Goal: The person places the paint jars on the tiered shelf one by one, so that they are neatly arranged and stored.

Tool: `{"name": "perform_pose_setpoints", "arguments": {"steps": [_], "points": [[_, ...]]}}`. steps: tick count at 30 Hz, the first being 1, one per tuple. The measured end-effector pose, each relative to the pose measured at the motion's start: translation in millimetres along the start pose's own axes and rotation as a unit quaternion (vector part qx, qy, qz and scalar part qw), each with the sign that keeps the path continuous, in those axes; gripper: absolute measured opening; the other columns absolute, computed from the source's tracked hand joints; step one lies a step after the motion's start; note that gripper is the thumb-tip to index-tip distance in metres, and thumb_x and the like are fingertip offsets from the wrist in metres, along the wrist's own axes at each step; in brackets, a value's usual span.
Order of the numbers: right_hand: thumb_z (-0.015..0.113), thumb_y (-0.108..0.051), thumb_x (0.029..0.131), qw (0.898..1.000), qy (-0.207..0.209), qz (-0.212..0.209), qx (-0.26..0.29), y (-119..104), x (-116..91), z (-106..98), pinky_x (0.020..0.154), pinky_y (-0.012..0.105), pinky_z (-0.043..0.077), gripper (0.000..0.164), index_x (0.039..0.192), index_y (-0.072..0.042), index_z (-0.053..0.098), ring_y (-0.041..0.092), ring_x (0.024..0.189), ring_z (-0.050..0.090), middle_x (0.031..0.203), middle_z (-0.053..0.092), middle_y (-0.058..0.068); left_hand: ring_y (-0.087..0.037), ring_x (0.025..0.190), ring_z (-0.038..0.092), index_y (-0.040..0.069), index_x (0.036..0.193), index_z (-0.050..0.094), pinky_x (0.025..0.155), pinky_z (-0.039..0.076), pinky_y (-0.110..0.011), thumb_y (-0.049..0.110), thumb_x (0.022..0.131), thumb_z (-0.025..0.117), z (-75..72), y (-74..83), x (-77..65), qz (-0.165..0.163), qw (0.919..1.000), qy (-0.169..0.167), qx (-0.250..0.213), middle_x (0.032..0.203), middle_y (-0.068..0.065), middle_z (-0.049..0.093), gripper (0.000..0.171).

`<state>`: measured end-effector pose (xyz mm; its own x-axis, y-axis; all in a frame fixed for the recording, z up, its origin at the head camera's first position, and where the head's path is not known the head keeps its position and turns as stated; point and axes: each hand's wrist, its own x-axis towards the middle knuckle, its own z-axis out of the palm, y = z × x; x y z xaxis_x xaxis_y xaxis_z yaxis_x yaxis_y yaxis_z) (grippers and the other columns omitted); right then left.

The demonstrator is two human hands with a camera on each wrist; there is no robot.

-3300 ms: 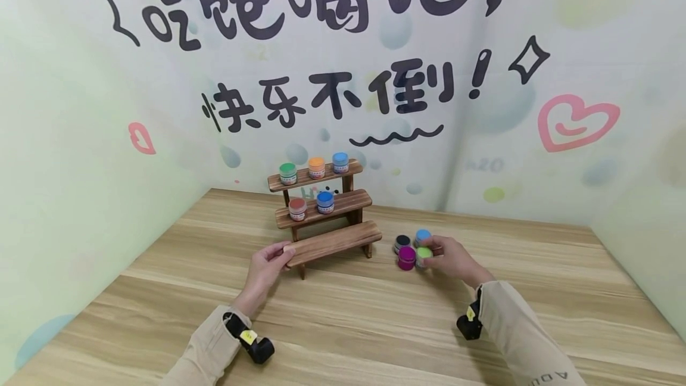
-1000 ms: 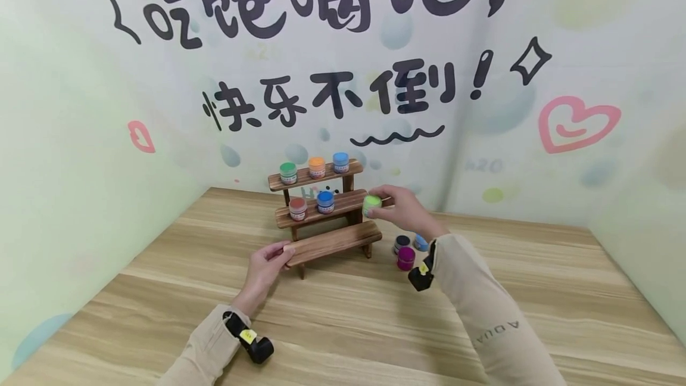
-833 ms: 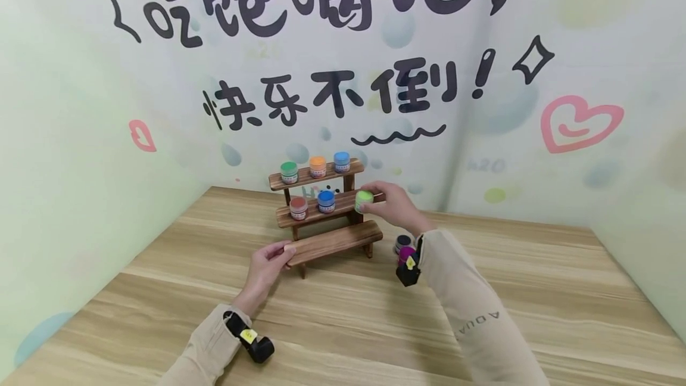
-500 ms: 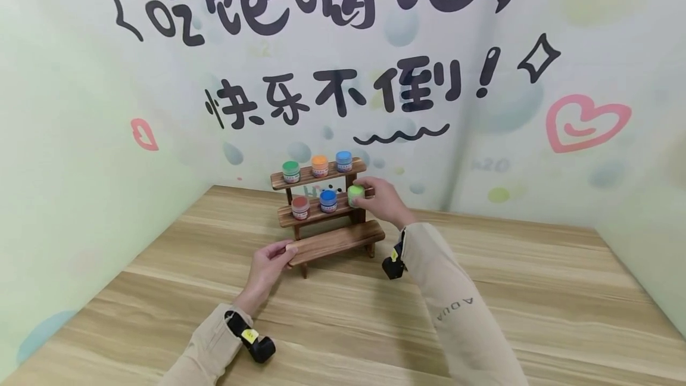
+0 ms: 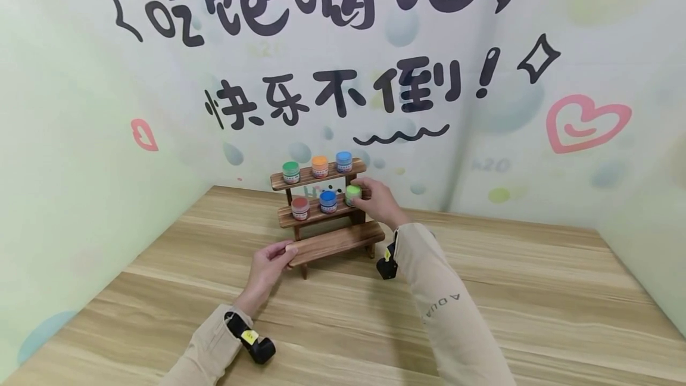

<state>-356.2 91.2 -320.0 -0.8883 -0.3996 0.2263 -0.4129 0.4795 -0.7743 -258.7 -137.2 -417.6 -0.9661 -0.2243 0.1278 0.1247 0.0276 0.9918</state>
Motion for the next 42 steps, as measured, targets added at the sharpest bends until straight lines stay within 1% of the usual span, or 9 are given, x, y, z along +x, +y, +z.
{"name": "perform_pose_setpoints", "arguments": {"steps": [7,12,18,22,26,33,36,42], "points": [[0.058,-0.006,0.085,1.0,-0.004,-0.002,0.01,1.9,-0.9,-0.4,0.089,0.04,0.043,0.04,0.122,0.002,0.046,0.033,0.107,0.049,0.12,0.048,0.02,-0.005,0.061,0.054,-0.012,0.107,0.057,0.052,0.049,-0.021,0.004,0.08,0.062,-0.8,0.1,1.4,-0.006,1.0,-0.001,0.001,0.096,-0.022,0.061,0.031],[0.057,-0.006,0.085,1.0,-0.005,0.001,0.019,2.1,-1.4,-0.5,0.089,0.04,0.042,0.039,0.122,0.001,0.046,0.033,0.107,0.049,0.12,0.048,0.02,-0.006,0.062,0.055,-0.012,0.107,0.057,0.051,0.049,-0.021,0.004,0.08,0.062,0.2,-1.0,0.9,0.0,1.0,-0.003,0.002,0.096,-0.023,0.061,0.032],[0.057,-0.004,0.085,1.0,-0.002,-0.002,0.024,2.5,-2.2,-0.3,0.089,0.04,0.042,0.038,0.121,0.003,0.046,0.032,0.106,0.05,0.118,0.049,0.02,-0.006,0.063,0.055,-0.012,0.106,0.058,0.052,0.049,-0.02,0.004,0.079,0.063,1.4,0.0,-0.5,0.003,1.0,0.003,0.007,0.097,-0.023,0.061,0.032],[0.057,-0.004,0.085,1.0,-0.002,-0.002,0.024,2.4,-2.4,-0.6,0.089,0.04,0.042,0.038,0.121,0.003,0.046,0.031,0.106,0.05,0.118,0.049,0.02,-0.007,0.063,0.056,-0.011,0.106,0.058,0.052,0.049,-0.02,0.004,0.079,0.063,1.7,-0.6,0.0,0.002,0.9999,0.005,0.013,0.096,-0.023,0.061,0.031],[0.058,-0.007,0.085,1.0,-0.005,0.004,0.015,1.8,-2.9,-2.2,0.09,0.041,0.042,0.042,0.124,0.001,0.045,0.031,0.107,0.049,0.12,0.049,0.019,-0.007,0.063,0.055,-0.011,0.106,0.058,0.052,0.048,-0.019,0.004,0.079,0.063,1.1,-0.2,0.1,0.001,0.9999,0.003,0.013,0.095,-0.022,0.061,0.031],[0.058,-0.011,0.086,1.0,0.007,0.0,-0.003,3.5,-6.0,-12.6,0.09,0.042,0.041,0.041,0.123,-0.001,0.046,0.029,0.108,0.049,0.121,0.05,0.017,-0.006,0.062,0.055,-0.013,0.107,0.057,0.051,0.048,-0.019,0.004,0.08,0.062,-0.6,-0.3,1.7,-0.004,1.0,-0.003,0.005,0.096,-0.024,0.061,0.032],[0.058,-0.011,0.086,1.0,0.016,-0.008,-0.007,5.8,-8.0,-18.9,0.088,0.042,0.043,0.039,0.122,-0.001,0.048,0.03,0.107,0.05,0.12,0.051,0.017,-0.006,0.063,0.054,-0.012,0.107,0.057,0.051,0.048,-0.02,0.004,0.08,0.062,-1.1,-0.5,1.9,-0.007,1.0,-0.002,0.004,0.096,-0.024,0.06,0.032],[0.058,-0.013,0.086,0.999,0.026,-0.024,-0.037,9.6,-16.6,-31.7,0.083,0.042,0.045,0.032,0.115,0.0,0.053,0.03,0.101,0.053,0.114,0.055,0.018,-0.006,0.064,0.056,-0.011,0.106,0.058,0.052,0.049,-0.019,0.004,0.079,0.063,0.3,-1.0,-0.1,-0.005,0.9999,0.005,0.011,0.096,-0.022,0.061,0.031]]}}
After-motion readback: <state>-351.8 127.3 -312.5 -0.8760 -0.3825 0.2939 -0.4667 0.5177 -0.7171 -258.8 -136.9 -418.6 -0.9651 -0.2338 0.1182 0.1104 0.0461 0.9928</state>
